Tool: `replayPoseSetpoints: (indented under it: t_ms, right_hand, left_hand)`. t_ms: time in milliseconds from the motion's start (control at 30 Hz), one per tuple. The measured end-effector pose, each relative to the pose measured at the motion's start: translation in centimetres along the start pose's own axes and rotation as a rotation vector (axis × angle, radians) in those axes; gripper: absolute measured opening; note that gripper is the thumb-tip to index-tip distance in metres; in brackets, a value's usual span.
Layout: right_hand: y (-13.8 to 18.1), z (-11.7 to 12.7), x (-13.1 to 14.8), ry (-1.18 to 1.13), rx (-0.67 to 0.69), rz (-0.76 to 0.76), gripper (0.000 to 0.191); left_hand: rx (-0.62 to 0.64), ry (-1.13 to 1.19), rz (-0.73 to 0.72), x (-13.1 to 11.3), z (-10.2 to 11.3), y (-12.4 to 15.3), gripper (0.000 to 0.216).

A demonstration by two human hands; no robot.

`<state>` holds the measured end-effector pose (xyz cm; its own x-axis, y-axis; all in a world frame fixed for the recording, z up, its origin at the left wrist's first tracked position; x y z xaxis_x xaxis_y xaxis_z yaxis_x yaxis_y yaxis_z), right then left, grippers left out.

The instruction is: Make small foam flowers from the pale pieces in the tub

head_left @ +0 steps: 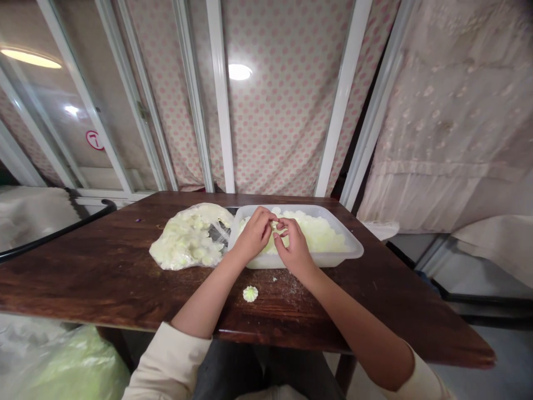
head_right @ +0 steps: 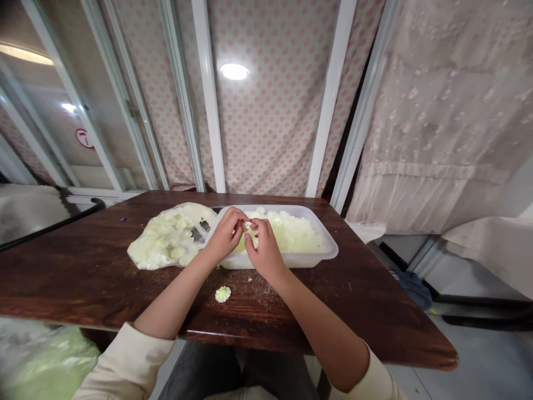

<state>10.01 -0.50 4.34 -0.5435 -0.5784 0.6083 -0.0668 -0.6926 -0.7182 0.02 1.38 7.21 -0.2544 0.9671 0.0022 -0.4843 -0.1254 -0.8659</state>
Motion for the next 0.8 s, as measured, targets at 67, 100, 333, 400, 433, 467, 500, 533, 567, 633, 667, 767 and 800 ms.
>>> replayPoseSetpoints:
  t_ms: [67, 100, 333, 400, 433, 467, 500, 533, 567, 633, 667, 767, 800]
  right_hand:
    - [-0.3, -0.2, -0.4, -0.029, 0.026, -0.044, 0.020]
    - [-0.5, -0.2, -0.6, -0.044, 0.045, -0.063, 0.016]
    - [-0.9, 0.2, -1.3, -0.125, 0.064, -0.142, 0.008]
    - [-1.0, 0.4, -1.6, -0.136, 0.054, -0.174, 0.009]
    - [-1.0, 0.4, -1.7, -0.137, 0.052, -0.190, 0.010]
    - [-1.1, 0.5, -1.8, -0.135, 0.050, -0.201, 0.011]
    - [-1.1, 0.6, -1.9, -0.127, 0.054, -0.205, 0.011]
    - [-1.1, 0.7, -1.9, -0.114, 0.058, -0.204, 0.012]
    - [-1.2, 0.9, -1.9, -0.095, 0.063, -0.196, 0.012]
    - [-1.2, 1.2, -1.7, -0.043, 0.074, -0.173, 0.013]
    - [-1.3, 1.3, -1.7, -0.019, 0.086, -0.163, 0.014]
    - [-1.2, 1.4, -1.6, -0.004, 0.142, -0.152, 0.016]
    - [-1.2, 1.4, -1.7, -0.014, 0.162, -0.153, 0.016]
  left_hand:
    - [0.003, 0.008, -0.017, -0.1, -0.1, 0.0, 0.027]
    - [0.009, 0.013, -0.024, -0.2, -0.2, 0.0, 0.027]
    - [0.002, 0.114, 0.047, 0.0, -0.2, 0.1, 0.019]
    - [0.005, 0.227, 0.163, 1.0, -0.5, 0.5, 0.020]
    - [0.015, 0.285, 0.218, 1.4, -0.8, 0.7, 0.022]
    - [0.026, 0.339, 0.258, 1.8, -1.1, 0.9, 0.025]
    - [0.032, 0.387, 0.284, 2.0, -1.3, 1.0, 0.026]
    - [0.029, 0.430, 0.296, 2.2, -1.5, 1.1, 0.027]
    - [0.019, 0.471, 0.300, 2.4, -1.6, 1.2, 0.027]
    - [-0.017, 0.540, 0.304, 2.5, -1.7, 1.2, 0.026]
    - [-0.031, 0.564, 0.307, 2.5, -1.7, 1.2, 0.026]
    - [-0.047, 0.577, 0.320, 2.6, -1.7, 1.1, 0.026]
    - [-0.048, 0.575, 0.318, 2.5, -1.6, 1.1, 0.025]
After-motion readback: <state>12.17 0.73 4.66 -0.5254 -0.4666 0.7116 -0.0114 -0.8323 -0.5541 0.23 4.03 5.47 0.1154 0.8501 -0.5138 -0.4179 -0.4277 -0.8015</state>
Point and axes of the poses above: each hand's wrist, its own y-axis away from the middle knuckle, its own z-axis out of the back of the hand, x = y × z, the point moved 7 cm from there along -y, towards the middle knuckle, and after that the axes turned 12 degrees about -z, right-handed, at the moved point
